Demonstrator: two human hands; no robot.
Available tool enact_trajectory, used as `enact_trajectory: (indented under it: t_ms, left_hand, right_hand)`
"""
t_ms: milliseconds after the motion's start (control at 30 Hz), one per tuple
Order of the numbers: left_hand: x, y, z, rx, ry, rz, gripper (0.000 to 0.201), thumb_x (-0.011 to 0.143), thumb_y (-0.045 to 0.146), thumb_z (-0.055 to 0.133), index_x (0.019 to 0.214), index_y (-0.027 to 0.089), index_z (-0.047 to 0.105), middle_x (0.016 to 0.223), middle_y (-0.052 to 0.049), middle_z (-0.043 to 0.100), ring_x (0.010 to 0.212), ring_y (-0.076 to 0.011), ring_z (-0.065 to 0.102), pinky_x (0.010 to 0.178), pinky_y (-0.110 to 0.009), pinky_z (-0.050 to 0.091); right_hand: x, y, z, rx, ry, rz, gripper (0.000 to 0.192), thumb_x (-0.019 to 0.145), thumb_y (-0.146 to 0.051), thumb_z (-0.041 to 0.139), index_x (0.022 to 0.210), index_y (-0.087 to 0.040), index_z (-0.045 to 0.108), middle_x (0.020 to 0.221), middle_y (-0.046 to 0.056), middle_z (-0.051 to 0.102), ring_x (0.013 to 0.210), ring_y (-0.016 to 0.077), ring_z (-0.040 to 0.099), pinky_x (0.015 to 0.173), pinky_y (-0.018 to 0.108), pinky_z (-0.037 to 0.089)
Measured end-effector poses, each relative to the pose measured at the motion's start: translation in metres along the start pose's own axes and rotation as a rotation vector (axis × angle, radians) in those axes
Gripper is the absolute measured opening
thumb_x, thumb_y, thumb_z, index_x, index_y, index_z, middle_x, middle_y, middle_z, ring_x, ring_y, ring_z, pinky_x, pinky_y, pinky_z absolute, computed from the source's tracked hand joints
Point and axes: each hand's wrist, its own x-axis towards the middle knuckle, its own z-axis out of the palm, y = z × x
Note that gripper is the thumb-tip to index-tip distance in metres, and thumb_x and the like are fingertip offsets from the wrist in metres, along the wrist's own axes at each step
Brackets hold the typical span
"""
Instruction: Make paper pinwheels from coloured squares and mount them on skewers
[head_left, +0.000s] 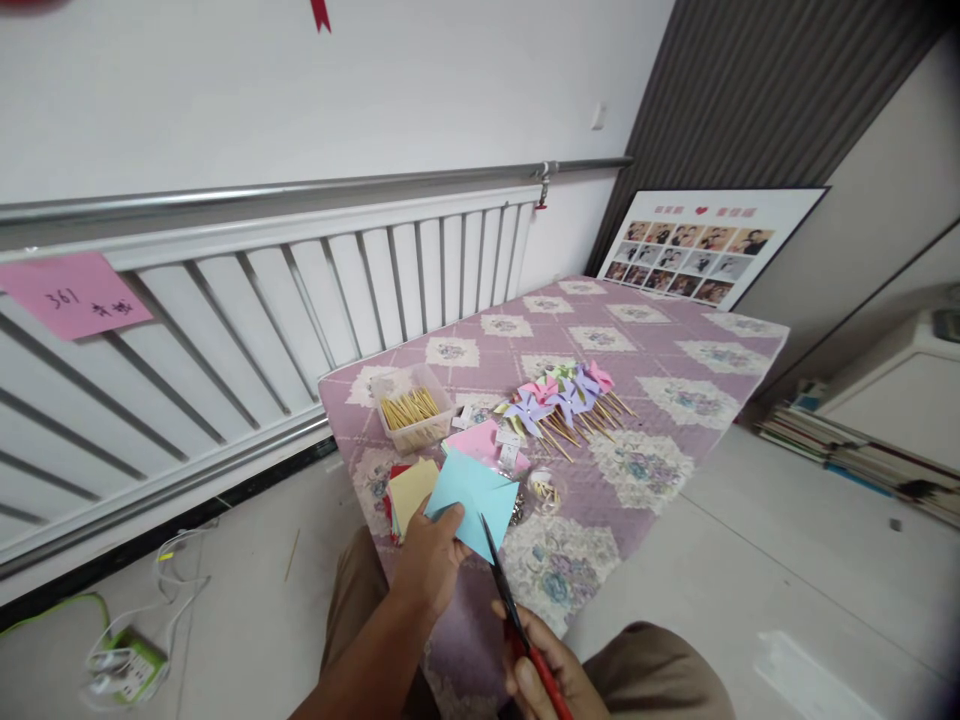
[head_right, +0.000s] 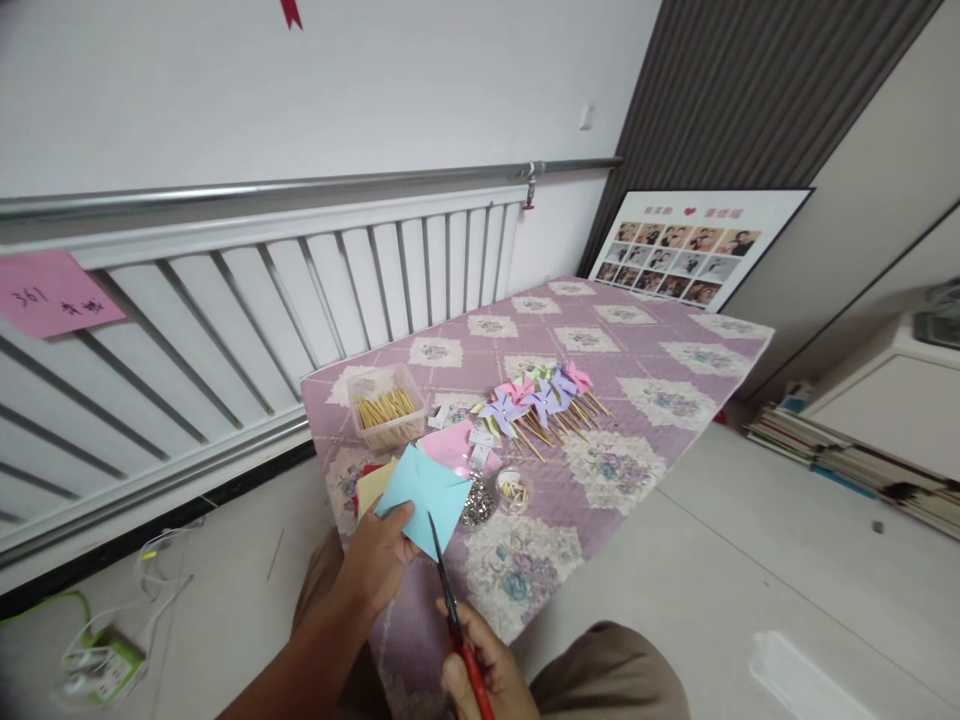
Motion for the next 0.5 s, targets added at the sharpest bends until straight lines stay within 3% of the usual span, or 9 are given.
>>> enact_trajectory:
  t_ms: [267,500]
  left_hand:
    - [0.000,-0.002,-0.002,0.027,0.000,0.006,0.044,0.068,0.023,0.071,0.108,0.022,0.056,0.082,0.001,0.065,0.065,-0.0142,0.060,0.058,-0.025,0.050]
    - [-0.002,-0.002,-0.001,0.043,-0.002,0.015,0.046,0.068,0.023,0.070,0.111,0.024,0.055,0.082,0.001,0.064,0.065,-0.0147,0.059,0.057,-0.026,0.050]
  right_hand:
    - [0.004,0.011,-0.001,0.086,-0.010,0.068,0.073,0.075,-0.066,0.060,0.130,-0.018,0.050,0.065,-0.001,0.054,0.041,0.0035,0.030,0.038,0.016,0.020]
    - [0.006,0.021,-0.005,0.112,-0.009,0.085,0.075,0.074,-0.064,0.062,0.131,-0.016,0.050,0.063,-0.001,0.055,0.038,0.0029,0.031,0.035,0.016,0.021]
